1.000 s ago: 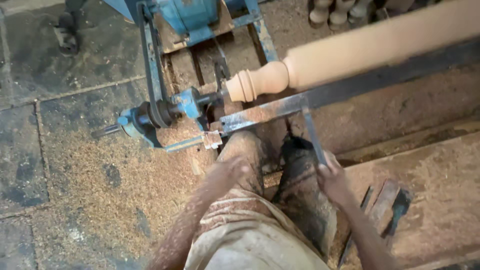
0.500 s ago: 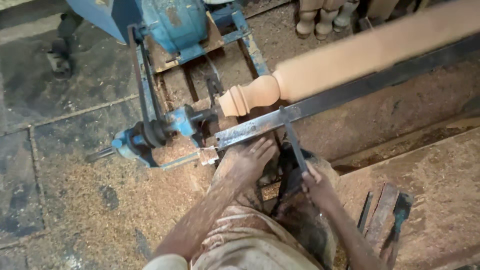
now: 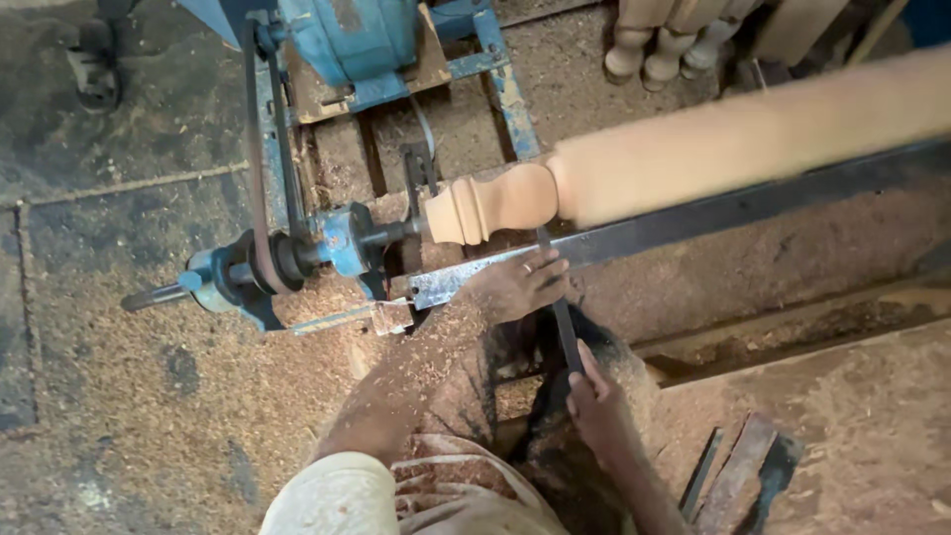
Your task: The person uses a chisel to shape a rotating wooden piece on a lathe, creating a decorative turned form. The person holds the chisel with both hands and carefully guides it along the spinning wood to remove material and form curves.
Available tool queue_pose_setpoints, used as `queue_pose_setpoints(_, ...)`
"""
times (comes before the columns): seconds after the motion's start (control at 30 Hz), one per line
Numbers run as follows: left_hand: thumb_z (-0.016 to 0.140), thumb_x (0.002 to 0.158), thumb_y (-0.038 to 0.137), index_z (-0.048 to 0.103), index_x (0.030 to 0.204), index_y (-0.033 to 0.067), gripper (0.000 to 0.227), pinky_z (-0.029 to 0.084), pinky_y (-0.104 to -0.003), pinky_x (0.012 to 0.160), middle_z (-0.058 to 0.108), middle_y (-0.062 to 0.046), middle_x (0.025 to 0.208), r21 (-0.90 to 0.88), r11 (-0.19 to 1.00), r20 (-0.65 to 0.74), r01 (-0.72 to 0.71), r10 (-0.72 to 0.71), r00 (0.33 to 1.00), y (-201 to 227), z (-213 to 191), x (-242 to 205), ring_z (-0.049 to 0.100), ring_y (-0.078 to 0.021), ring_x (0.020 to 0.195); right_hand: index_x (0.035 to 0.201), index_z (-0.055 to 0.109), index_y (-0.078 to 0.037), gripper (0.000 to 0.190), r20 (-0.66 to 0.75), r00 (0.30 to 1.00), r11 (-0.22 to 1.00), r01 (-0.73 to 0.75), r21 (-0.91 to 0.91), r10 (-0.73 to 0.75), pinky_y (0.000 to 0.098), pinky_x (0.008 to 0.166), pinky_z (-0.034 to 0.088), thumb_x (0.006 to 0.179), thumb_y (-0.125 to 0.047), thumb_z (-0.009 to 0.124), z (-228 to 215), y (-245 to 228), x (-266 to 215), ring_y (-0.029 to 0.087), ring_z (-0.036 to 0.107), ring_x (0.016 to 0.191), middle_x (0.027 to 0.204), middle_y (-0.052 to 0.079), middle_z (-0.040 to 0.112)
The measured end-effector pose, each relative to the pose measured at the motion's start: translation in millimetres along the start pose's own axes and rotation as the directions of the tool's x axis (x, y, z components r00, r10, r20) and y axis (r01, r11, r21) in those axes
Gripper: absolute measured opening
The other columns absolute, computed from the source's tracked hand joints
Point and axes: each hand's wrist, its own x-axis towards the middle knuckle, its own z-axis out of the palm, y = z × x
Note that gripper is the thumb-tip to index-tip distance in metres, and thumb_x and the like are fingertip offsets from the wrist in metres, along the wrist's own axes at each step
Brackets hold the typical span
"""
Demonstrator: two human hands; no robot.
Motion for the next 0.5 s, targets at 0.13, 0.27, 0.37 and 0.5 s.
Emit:
queue_pose_setpoints(0.13, 0.052, 0.100, 0.030, 0.041, 0.150, 0.0125, 0.054, 0.027, -0.049, 0.127, 0.041, -0.011, 0.161, -0.033, 0.999, 0.027, 0.008, -0.007, 1.000, -2.6, -14.8, 2.7, 0.035, -0.0341, 0.152, 0.155, 0.049, -0.019, 0.058, 0.041, 0.996, 0.996, -0.078, -0.052, 0.080, 0.0277, 0.049, 0.036, 0.097, -0.019, 0.055, -10.2, 3.4, 1.9, 0.009, 0.040, 0.054, 0.060, -0.002, 0.045)
queue_pose_setpoints(0.27, 0.056, 0.090, 0.030, 0.040, 0.149, 0.0159, 0.062, 0.026, -0.048, 0.121, 0.040, -0.010, 0.159, -0.064, 0.998, 0.096, 0.025, -0.019, 0.995, -0.3, -5.4, 6.8, 0.036, -0.0315, 0.147, 0.156, 0.046, -0.022, 0.059, 0.055, 0.993, 0.991, -0.102, -0.089, 0.107, 0.0276, 0.050, 0.035, 0.097, -0.020, 0.056, -18.6, 5.0, 8.8, 0.009, 0.038, 0.055, 0.060, -0.003, 0.043)
queue_pose_setpoints(0.37, 0.057, 0.095, 0.029, 0.039, 0.152, 0.0133, 0.062, 0.023, -0.047, 0.126, 0.038, -0.011, 0.162, 0.089, 0.994, -0.176, 0.066, -0.050, 0.983, 4.8, 15.1, 2.6, 0.032, -0.0311, 0.152, 0.156, 0.046, -0.021, 0.059, 0.084, 0.994, 0.992, -0.068, -0.108, 0.077, 0.0274, 0.050, 0.036, 0.097, -0.019, 0.055, -22.6, 6.0, 12.9, 0.009, 0.039, 0.055, 0.061, -0.003, 0.043)
queue_pose_setpoints(0.5, 0.058, 0.096, 0.027, 0.036, 0.154, 0.0106, 0.064, 0.021, -0.047, 0.128, 0.034, -0.013, 0.164, 0.148, 0.986, -0.313, 0.080, -0.030, 0.949, 6.5, 35.6, -0.3, 0.027, -0.0317, 0.154, 0.156, 0.047, -0.021, 0.057, 0.116, 0.991, 0.986, -0.051, -0.158, 0.070, 0.0260, 0.052, 0.038, 0.099, -0.018, 0.053, -29.9, -5.2, 11.7, 0.009, 0.041, 0.057, 0.064, -0.004, 0.043)
